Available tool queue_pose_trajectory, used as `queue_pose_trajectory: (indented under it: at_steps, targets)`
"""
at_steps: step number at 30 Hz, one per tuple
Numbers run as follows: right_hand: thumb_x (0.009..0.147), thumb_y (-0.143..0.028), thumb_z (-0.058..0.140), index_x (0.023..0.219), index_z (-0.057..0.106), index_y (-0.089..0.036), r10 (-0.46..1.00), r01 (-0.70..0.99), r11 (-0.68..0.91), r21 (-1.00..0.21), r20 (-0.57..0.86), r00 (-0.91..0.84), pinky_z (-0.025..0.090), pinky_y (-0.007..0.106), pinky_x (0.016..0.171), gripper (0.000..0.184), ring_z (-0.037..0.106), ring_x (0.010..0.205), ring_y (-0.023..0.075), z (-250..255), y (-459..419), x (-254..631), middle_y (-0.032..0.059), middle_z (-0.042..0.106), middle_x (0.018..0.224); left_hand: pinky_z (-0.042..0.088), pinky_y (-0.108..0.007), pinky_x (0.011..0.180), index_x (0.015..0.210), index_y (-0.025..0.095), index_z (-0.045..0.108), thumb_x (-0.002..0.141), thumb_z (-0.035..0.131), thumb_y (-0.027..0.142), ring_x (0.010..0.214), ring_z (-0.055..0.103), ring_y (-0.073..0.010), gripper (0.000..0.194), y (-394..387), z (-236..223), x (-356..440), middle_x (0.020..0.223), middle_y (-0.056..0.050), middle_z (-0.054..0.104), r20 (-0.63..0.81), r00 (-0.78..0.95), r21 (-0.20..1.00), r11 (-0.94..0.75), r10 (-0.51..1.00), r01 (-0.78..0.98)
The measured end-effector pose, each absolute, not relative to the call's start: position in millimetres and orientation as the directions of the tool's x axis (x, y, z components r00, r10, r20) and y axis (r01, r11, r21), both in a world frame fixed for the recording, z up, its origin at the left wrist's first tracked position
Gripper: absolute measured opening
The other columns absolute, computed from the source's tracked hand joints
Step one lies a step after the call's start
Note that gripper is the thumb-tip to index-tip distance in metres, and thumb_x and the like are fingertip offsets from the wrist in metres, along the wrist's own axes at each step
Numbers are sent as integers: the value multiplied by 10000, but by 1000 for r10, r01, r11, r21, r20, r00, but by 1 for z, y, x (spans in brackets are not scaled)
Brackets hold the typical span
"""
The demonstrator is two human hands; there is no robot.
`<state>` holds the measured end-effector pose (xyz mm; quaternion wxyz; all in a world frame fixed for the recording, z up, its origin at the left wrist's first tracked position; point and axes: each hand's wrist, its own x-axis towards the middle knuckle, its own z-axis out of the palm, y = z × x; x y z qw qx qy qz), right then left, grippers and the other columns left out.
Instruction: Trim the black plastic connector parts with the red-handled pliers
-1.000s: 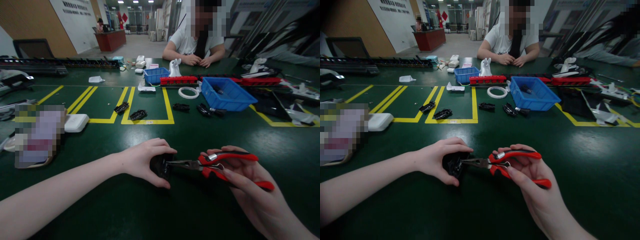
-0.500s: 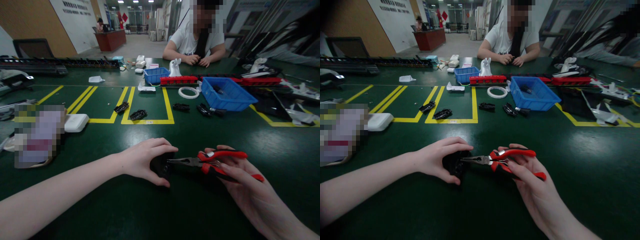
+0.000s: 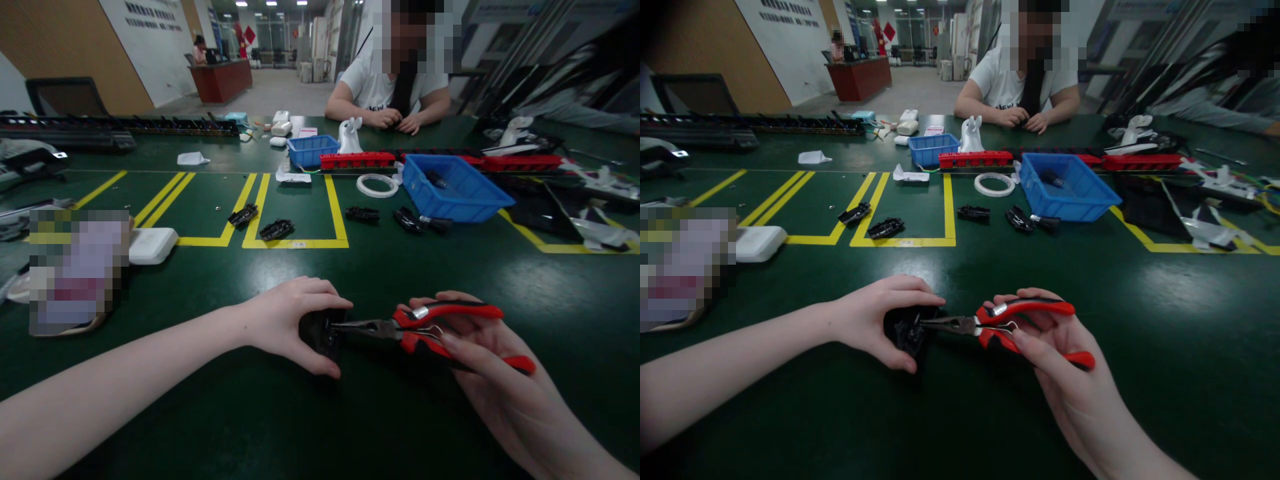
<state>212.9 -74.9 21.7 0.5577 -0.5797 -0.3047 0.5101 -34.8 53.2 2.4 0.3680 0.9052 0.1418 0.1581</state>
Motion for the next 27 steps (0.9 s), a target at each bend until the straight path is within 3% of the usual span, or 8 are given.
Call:
queue_pose_trajectory:
  at_steps: [4,13,18,27]
  targets:
    - [737,-365,811,1072,668,-330,920,-221,-199,-955,-259,293,521,489,1030,366,662,1169,308,23,-74,213,31,754,1136,496,-447,945,1326,159,597,726,817,521,1110,609,-310,734,54,3,-34,1237,-131,632,172,912,715,-684,371,143]
    - [694,-349,832,1099,676,-290,842,-389,-335,-859,-457,285,526,411,1039,438,650,1200,273,14,-67,221,26,747,1186,502,-434,949,1380,187,544,739,814,524,1139,600,-307,773,55,0,-34,1278,-130,608,189,912,695,-706,363,137]
    - [663,-367,855,1140,659,-286,858,-366,-340,-866,-445,257,528,427,1032,521,658,1186,281,15,-66,222,45,740,1203,510,-435,930,1382,182,538,744,809,521,1125,611,-309,772,54,0,-34,1282,-134,608,200,913,681,-721,356,132]
    - [655,-415,845,1122,670,-305,868,-326,-312,-893,-407,286,526,447,1032,510,646,1205,299,16,-68,222,36,740,1200,515,-425,929,1381,159,537,734,830,515,1140,608,-309,795,54,0,-34,1289,-137,604,222,904,681,-721,365,124]
